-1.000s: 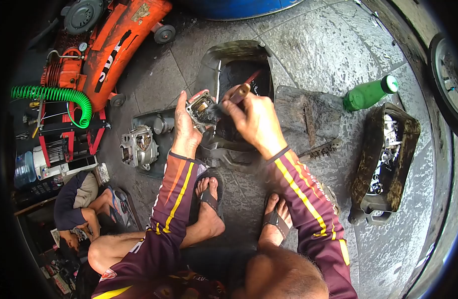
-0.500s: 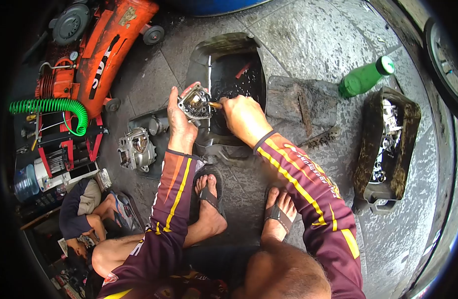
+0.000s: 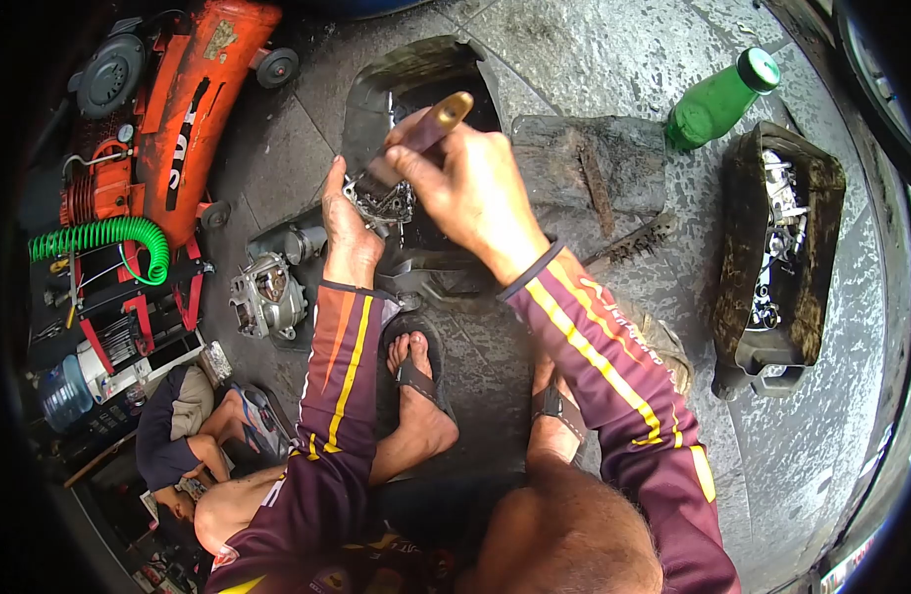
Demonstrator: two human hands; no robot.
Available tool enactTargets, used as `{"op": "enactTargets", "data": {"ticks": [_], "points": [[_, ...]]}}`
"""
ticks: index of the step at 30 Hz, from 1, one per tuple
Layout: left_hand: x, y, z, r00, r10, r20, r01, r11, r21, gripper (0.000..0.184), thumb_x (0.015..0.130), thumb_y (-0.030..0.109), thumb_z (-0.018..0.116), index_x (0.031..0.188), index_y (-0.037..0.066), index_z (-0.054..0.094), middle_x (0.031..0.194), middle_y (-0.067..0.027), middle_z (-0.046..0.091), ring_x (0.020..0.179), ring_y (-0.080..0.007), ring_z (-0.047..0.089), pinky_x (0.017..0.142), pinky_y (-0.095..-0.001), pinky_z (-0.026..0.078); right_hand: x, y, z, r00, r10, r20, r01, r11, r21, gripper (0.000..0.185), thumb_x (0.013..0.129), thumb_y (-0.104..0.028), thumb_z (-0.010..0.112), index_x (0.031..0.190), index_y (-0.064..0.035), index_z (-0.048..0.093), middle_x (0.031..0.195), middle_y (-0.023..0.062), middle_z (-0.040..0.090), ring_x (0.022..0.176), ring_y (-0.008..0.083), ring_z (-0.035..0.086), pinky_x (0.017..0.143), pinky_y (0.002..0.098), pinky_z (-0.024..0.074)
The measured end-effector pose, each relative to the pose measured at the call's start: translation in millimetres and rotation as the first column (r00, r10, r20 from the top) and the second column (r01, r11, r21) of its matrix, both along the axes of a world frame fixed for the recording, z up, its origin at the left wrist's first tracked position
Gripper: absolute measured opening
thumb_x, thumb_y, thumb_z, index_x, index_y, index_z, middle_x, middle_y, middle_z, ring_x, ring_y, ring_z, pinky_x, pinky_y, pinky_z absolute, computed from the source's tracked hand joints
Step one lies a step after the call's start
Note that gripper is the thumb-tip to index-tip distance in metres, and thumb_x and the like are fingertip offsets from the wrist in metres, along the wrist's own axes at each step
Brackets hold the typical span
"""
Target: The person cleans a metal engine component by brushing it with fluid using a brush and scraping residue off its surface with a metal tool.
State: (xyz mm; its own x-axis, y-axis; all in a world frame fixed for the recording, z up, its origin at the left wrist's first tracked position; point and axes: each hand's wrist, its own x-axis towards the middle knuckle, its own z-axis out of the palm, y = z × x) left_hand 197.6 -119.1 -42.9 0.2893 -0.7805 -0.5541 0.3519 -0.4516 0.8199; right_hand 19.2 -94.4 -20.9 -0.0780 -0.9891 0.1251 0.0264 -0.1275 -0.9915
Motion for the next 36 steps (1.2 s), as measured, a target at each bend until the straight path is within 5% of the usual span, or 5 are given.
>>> {"op": "enactTargets", "data": {"ticks": [9, 11, 15, 30, 36], "points": [[3.5, -0.9, -2.4, 0.996, 0.034, -0.081, -0.025, 0.994, 0.108, 0.064, 0.101, 0.053, 0.038, 0.112, -0.003, 0.068, 0.100, -0.0130, 0.072, 0.092, -0.0255, 0.069, 0.088, -0.0399, 0.055, 11.6, 2.1, -12.0, 0.997, 0.075, 0.035, -0.069, 0.988, -0.141, 0.016, 0.088, -0.015, 0.069, 0.100, -0.0040, 0.069, 0.080, 0.0177, 0.071, 0.077, 0.0338, 0.072, 0.068, 0.0404, 0.0552], [0.6, 2.7, 7.0, 0.993, -0.040, -0.109, 0.051, 0.994, 0.101, 0.066, 0.101, 0.053, 0.037, 0.110, -0.004, 0.068, 0.100, -0.0132, 0.072, 0.090, -0.0259, 0.069, 0.087, -0.0391, 0.055, 11.2, -2.0, -36.6, 0.990, -0.017, -0.137, 0.006, 0.996, -0.085, 0.016, 0.088, -0.018, 0.069, 0.096, -0.0041, 0.070, 0.079, 0.0191, 0.070, 0.077, 0.0365, 0.071, 0.068, 0.0401, 0.0554], [7.4, 3.2, -3.6, 0.997, -0.033, 0.066, 0.028, 0.997, 0.070, 0.070, 0.101, 0.054, 0.033, 0.108, -0.004, 0.071, 0.100, -0.0142, 0.073, 0.087, -0.0247, 0.070, 0.084, -0.0358, 0.056, 0.1, -3.7, -21.7, 0.995, -0.020, -0.096, 0.021, 1.000, 0.009, 0.019, 0.087, -0.020, 0.070, 0.096, -0.0036, 0.070, 0.079, 0.0186, 0.071, 0.076, 0.0346, 0.072, 0.068, 0.0404, 0.0554], [18.4, 5.3, -22.2, 0.998, 0.066, -0.012, -0.066, 0.998, 0.012, 0.067, 0.100, 0.054, 0.037, 0.116, -0.006, 0.062, 0.103, -0.0149, 0.070, 0.087, -0.0262, 0.070, 0.082, -0.0374, 0.057, 6.2, -3.3, -22.6, 0.985, -0.061, -0.161, 0.045, 0.994, -0.104, 0.019, 0.085, -0.020, 0.071, 0.095, -0.0037, 0.070, 0.078, 0.0160, 0.071, 0.076, 0.0337, 0.072, 0.069, 0.0411, 0.0568], [7.8, 7.5, -11.8, 0.989, 0.001, -0.149, 0.019, 0.991, 0.136, 0.067, 0.098, 0.058, 0.032, 0.130, 0.005, 0.056, 0.124, -0.0167, 0.063, 0.116, -0.0356, 0.060, 0.096, -0.0528, 0.050, 4.6, 7.9, -30.6, 0.968, -0.005, -0.253, 0.002, 1.000, -0.013, 0.022, 0.084, -0.023, 0.072, 0.094, -0.0037, 0.072, 0.074, 0.0186, 0.070, 0.071, 0.0349, 0.071, 0.066, 0.0410, 0.0569]]}}
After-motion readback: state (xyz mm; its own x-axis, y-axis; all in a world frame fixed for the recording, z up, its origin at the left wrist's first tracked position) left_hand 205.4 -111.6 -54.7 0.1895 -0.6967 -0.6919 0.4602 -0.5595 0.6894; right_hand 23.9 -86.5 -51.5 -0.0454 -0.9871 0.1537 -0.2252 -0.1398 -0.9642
